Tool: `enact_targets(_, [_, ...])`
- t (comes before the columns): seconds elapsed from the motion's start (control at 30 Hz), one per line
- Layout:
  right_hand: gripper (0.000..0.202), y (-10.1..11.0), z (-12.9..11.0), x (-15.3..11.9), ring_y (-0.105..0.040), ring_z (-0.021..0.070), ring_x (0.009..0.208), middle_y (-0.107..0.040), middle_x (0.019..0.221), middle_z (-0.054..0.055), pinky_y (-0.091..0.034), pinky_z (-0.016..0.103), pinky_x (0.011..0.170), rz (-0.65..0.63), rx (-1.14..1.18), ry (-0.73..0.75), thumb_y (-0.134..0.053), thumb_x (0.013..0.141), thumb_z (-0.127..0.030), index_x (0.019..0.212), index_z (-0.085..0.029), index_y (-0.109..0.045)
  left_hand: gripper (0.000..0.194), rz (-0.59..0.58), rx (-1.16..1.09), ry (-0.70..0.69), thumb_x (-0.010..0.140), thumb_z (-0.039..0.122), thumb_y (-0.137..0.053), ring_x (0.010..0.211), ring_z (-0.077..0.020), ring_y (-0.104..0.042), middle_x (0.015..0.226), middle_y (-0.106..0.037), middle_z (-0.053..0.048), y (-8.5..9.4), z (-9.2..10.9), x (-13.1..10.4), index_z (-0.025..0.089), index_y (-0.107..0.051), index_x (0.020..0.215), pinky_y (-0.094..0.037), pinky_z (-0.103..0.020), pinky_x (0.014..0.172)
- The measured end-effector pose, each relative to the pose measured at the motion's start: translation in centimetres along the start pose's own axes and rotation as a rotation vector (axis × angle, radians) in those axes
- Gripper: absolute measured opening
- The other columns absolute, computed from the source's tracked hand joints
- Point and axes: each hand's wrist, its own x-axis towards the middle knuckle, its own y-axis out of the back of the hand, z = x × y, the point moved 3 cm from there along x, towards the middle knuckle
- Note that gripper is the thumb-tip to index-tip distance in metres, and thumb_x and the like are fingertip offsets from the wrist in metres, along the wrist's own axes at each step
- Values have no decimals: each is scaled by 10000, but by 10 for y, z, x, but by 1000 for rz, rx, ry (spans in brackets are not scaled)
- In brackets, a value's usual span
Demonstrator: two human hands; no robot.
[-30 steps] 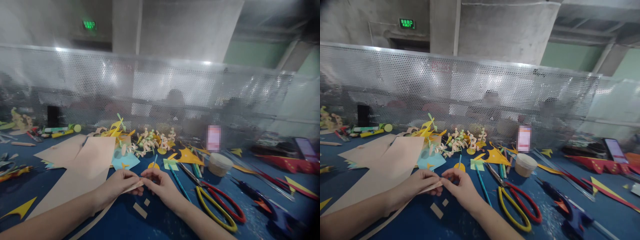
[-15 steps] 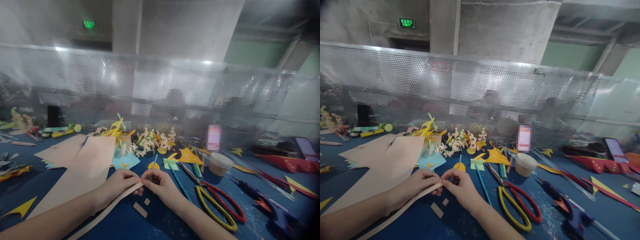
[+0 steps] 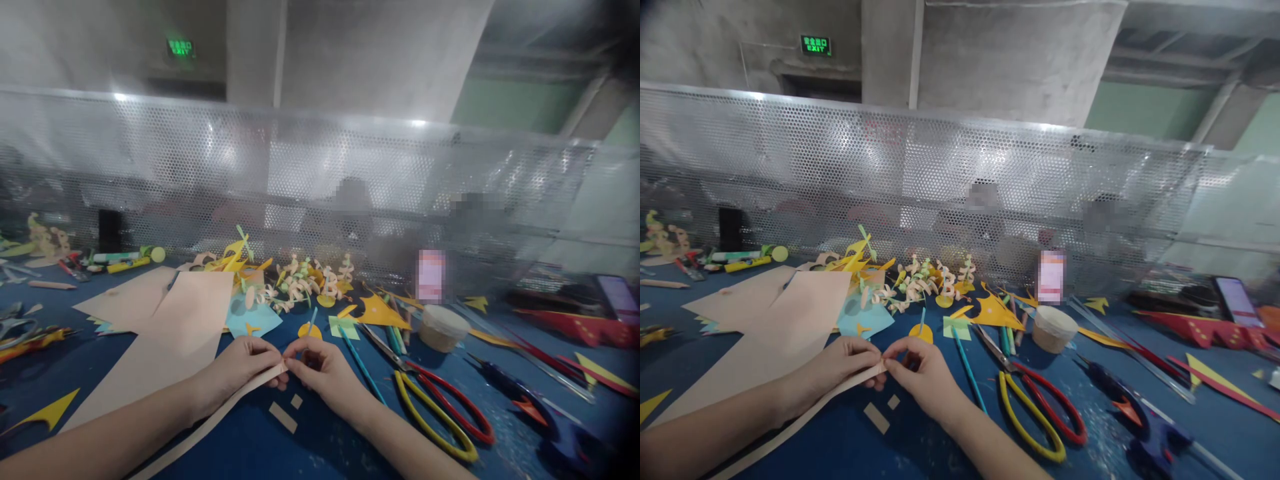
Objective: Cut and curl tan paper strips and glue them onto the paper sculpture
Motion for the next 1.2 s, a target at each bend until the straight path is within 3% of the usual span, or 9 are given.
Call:
enact_targets(0.2, [130, 0, -3, -2, -440, 98, 490, -519, 567, -31, -339, 220, 473, 18, 6, -18, -602, 729, -304, 768, -185, -639, 239, -28, -34, -2, 680, 355, -613, 599, -159, -619, 593, -671, -25, 1, 0, 2, 129, -669, 629, -446, -238, 597])
enact_targets(0.4, [275, 0, 1, 0, -421, 83, 435, -477, 531, -40, -354, 212, 437, -4, 75, -84, -492, 794, -418, 736, -168, -590, 233, 2, -11, -32, 677, 362, -632, 602, -159, -605, 607, -666, -22, -2, 3, -3, 137, -677, 636, -450, -261, 629])
enact_targets(0.6, [253, -1, 5, 2, -415, 74, 448, -488, 565, -44, -357, 208, 457, -21, 95, -117, -604, 714, -412, 702, -169, -536, 229, 62, 60, -94, 699, 330, -605, 600, -156, -583, 571, -643, -18, -7, 7, -6, 134, -678, 606, -447, -248, 622])
enact_targets(0.93, [239, 0, 4, 1, -399, 74, 445, -447, 507, -57, -314, 196, 447, -51, 89, -122, -567, 747, -390, 686, -161, -537, 159, 73, 200, -96, 682, 300, -626, 594, -126, -526, 603, -606, 19, 0, 6, -4, 144, -652, 664, -372, -206, 577])
enact_targets(1.1, [260, 0, 2, 0, -406, 80, 450, -442, 506, -54, -320, 200, 447, -42, 88, -113, -537, 771, -409, 701, -159, -537, 166, 76, 126, -30, 651, 308, -659, 549, -105, -476, 552, -558, 39, -2, 8, -5, 143, -658, 628, -349, -193, 547])
enact_targets(1.2, [262, 0, 0, 1, -404, 80, 448, -442, 543, -64, -334, 197, 437, -1, 102, -93, -476, 804, -443, 828, -184, -498, 182, 79, 13, 1, 640, 320, -682, 554, -98, -481, 562, -565, 31, -1, 5, -5, 138, -674, 640, -375, -194, 568])
